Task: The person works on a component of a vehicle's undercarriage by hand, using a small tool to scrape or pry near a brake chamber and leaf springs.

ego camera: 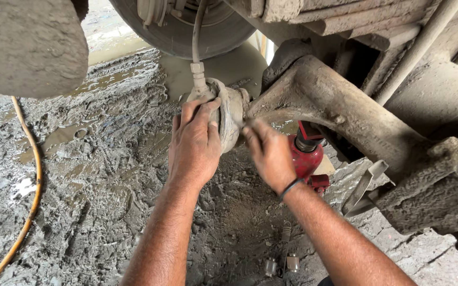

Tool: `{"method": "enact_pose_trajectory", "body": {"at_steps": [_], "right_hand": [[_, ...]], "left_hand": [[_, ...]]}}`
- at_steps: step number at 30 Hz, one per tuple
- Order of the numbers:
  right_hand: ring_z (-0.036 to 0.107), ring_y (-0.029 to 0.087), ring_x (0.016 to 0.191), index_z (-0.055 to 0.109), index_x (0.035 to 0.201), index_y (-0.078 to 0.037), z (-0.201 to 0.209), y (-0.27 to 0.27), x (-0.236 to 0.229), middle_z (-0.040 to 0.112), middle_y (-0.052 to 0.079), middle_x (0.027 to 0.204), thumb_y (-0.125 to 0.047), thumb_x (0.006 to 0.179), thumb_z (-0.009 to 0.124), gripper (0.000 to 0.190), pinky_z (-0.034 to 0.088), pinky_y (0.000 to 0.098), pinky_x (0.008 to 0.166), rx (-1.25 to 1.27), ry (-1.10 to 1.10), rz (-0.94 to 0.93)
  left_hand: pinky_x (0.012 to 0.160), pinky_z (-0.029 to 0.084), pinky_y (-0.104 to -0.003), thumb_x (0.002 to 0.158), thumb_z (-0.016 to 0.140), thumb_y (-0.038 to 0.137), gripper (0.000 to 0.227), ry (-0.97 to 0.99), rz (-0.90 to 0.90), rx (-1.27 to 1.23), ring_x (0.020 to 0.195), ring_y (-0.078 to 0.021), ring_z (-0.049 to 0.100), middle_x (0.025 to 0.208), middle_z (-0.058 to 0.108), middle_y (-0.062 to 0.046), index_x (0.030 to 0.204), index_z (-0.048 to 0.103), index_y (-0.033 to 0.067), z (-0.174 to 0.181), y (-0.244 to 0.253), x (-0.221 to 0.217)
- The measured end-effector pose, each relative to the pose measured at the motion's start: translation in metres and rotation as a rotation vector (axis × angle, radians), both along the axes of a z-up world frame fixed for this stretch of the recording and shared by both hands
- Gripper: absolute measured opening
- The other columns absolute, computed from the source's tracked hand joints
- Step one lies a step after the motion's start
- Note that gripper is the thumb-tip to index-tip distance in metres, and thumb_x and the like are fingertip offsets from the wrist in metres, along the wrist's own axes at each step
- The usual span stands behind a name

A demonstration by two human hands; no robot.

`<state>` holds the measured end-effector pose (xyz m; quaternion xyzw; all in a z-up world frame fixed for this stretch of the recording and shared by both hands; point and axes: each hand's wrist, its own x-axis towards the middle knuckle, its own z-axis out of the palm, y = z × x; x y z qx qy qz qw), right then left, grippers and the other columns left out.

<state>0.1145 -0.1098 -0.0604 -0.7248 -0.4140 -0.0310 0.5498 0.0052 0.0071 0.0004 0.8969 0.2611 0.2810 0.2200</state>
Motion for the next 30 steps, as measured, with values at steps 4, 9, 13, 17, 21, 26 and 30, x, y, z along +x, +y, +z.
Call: {"method": "enact_pose_trajectory", "body": {"at_steps": [4, 9, 13, 17, 21, 26, 30], "right_hand": [[0.072, 0.025, 0.071, 0.066, 0.110, -0.002, -0.010, -0.005, -0.006, 0.070, 0.016, 0.081, -0.014, 0.102, 0.061, 0.015, 0.057, 0.0387, 0.067, -0.121, -0.008, 0.010], [0.074, 0.030, 0.084, 0.068, 0.111, -0.004, -0.023, -0.014, -0.005, 0.073, 0.017, 0.097, -0.012, 0.100, 0.062, 0.015, 0.061, 0.0426, 0.078, -0.239, -0.239, 0.033], [0.073, 0.036, 0.095, 0.064, 0.119, -0.001, -0.026, -0.007, 0.002, 0.072, 0.020, 0.104, -0.007, 0.102, 0.060, 0.018, 0.060, 0.0443, 0.082, 0.041, -0.294, -0.112], [0.074, 0.034, 0.092, 0.064, 0.119, -0.004, -0.040, 0.001, -0.004, 0.072, 0.018, 0.106, -0.003, 0.099, 0.058, 0.021, 0.061, 0.0416, 0.081, -0.159, -0.280, -0.060], [0.071, 0.039, 0.100, 0.066, 0.116, -0.007, -0.053, -0.001, -0.009, 0.070, 0.020, 0.113, 0.002, 0.092, 0.060, 0.027, 0.059, 0.0438, 0.086, -0.231, -0.464, -0.012], [0.065, 0.043, 0.103, 0.060, 0.117, 0.000, -0.055, 0.002, 0.000, 0.065, 0.024, 0.108, 0.002, 0.088, 0.063, 0.030, 0.054, 0.0488, 0.090, -0.075, -0.464, -0.150], [0.064, 0.043, 0.100, 0.061, 0.123, -0.001, -0.057, 0.002, 0.001, 0.064, 0.021, 0.104, 0.005, 0.086, 0.061, 0.037, 0.053, 0.0490, 0.088, -0.039, -0.452, -0.125]], "left_hand": [[0.111, 0.045, -0.042, 0.094, 0.061, 0.011, 0.049, -0.004, -0.021, 0.060, 0.134, -0.0246, 0.047, 0.148, 0.046, 0.000, 0.142, 0.058, 0.0178, 0.002, 0.000, -0.001], [0.109, 0.047, -0.040, 0.088, 0.072, 0.016, 0.059, 0.047, -0.019, 0.008, 0.135, -0.0218, 0.046, 0.148, 0.042, -0.001, 0.143, 0.054, 0.0177, 0.002, 0.000, -0.001], [0.108, 0.048, -0.040, 0.087, 0.075, 0.014, 0.062, 0.036, -0.015, 0.007, 0.137, -0.0226, 0.044, 0.150, 0.041, -0.002, 0.145, 0.053, 0.0179, 0.003, 0.000, -0.002], [0.112, 0.045, -0.042, 0.082, 0.079, 0.013, 0.068, 0.018, -0.027, 0.068, 0.137, -0.0243, 0.044, 0.148, 0.043, -0.003, 0.145, 0.052, 0.0170, 0.001, -0.002, -0.003], [0.112, 0.042, -0.043, 0.080, 0.082, 0.013, 0.071, 0.019, 0.005, 0.039, 0.136, -0.0255, 0.043, 0.148, 0.042, -0.003, 0.144, 0.053, 0.0196, 0.003, -0.007, -0.001], [0.113, 0.042, -0.042, 0.078, 0.084, 0.014, 0.071, -0.007, 0.010, 0.051, 0.137, -0.0240, 0.044, 0.147, 0.046, -0.001, 0.143, 0.055, 0.0212, 0.003, -0.007, -0.002], [0.113, 0.043, -0.041, 0.079, 0.084, 0.016, 0.070, 0.037, 0.017, 0.011, 0.136, -0.0229, 0.045, 0.146, 0.045, -0.001, 0.143, 0.054, 0.0218, 0.002, -0.006, -0.001]]}}
